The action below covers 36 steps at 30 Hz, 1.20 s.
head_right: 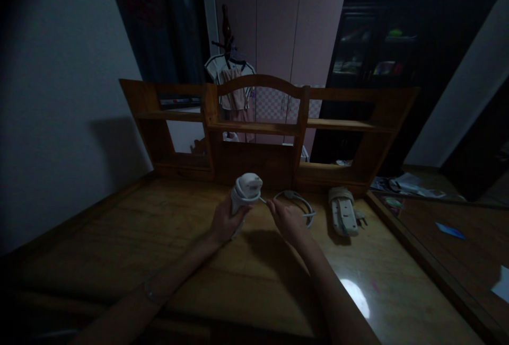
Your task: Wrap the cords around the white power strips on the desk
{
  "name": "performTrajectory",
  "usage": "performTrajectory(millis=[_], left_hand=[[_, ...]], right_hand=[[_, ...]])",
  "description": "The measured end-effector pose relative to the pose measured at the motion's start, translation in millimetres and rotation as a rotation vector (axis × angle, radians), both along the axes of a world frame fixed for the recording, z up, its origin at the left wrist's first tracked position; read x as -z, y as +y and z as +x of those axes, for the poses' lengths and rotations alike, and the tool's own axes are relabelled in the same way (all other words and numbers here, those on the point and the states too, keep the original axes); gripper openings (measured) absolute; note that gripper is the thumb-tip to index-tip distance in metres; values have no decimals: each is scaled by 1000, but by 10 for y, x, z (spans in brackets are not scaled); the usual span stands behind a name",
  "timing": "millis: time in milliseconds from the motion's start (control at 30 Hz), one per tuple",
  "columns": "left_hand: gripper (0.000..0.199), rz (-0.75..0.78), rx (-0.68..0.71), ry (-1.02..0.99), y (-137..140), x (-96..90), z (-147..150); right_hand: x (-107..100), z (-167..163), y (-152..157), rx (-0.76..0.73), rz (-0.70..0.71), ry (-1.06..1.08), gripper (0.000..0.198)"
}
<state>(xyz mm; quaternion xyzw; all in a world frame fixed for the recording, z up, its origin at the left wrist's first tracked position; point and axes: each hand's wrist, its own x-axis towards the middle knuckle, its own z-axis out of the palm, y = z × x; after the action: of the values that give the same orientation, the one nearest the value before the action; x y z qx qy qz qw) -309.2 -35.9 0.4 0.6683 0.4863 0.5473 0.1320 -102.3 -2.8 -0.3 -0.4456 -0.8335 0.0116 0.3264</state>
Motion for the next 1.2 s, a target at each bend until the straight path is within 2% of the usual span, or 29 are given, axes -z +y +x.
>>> performTrajectory(millis=[133, 200, 267, 367, 567, 700, 833, 933, 1033, 1100, 1200], left_hand=[[55, -276, 41, -448, 199, 26, -117], [60, -419, 104, -581, 283, 71, -176], [61, -490, 144, -625, 326, 106, -212], [60, -446, 108, -584, 309, 91, -221], [54, -278, 39, -454, 184, -52, -180], [51, -221, 41, -393, 161, -83, -152], [52, -154, -16, -232, 146, -87, -134], [56, -98, -117, 59, 116, -71, -112], [62, -46, -187, 394, 74, -39, -82], [58, -1, -140, 561, 47, -21, -65], [52, 41, -18, 706, 15, -17, -46]], right_hand=[[27, -85, -76, 29, 177, -172, 34], [34, -113, -91, 19, 209, -191, 32], [29, -120, -95, 10, 221, -180, 30], [7, -89, -89, 34, 219, -150, 29], [-41, 5, -75, 198, 222, -166, 28], [-70, 13, -113, 147, 247, -139, 26], [-94, -71, -211, 18, 344, -130, 25], [-101, -155, -300, -70, 397, -174, 24], [-109, -198, -368, -149, 388, -212, 21], [-124, -201, -401, -165, 375, -208, 19], [-151, -193, -443, -167, 385, -182, 21]])
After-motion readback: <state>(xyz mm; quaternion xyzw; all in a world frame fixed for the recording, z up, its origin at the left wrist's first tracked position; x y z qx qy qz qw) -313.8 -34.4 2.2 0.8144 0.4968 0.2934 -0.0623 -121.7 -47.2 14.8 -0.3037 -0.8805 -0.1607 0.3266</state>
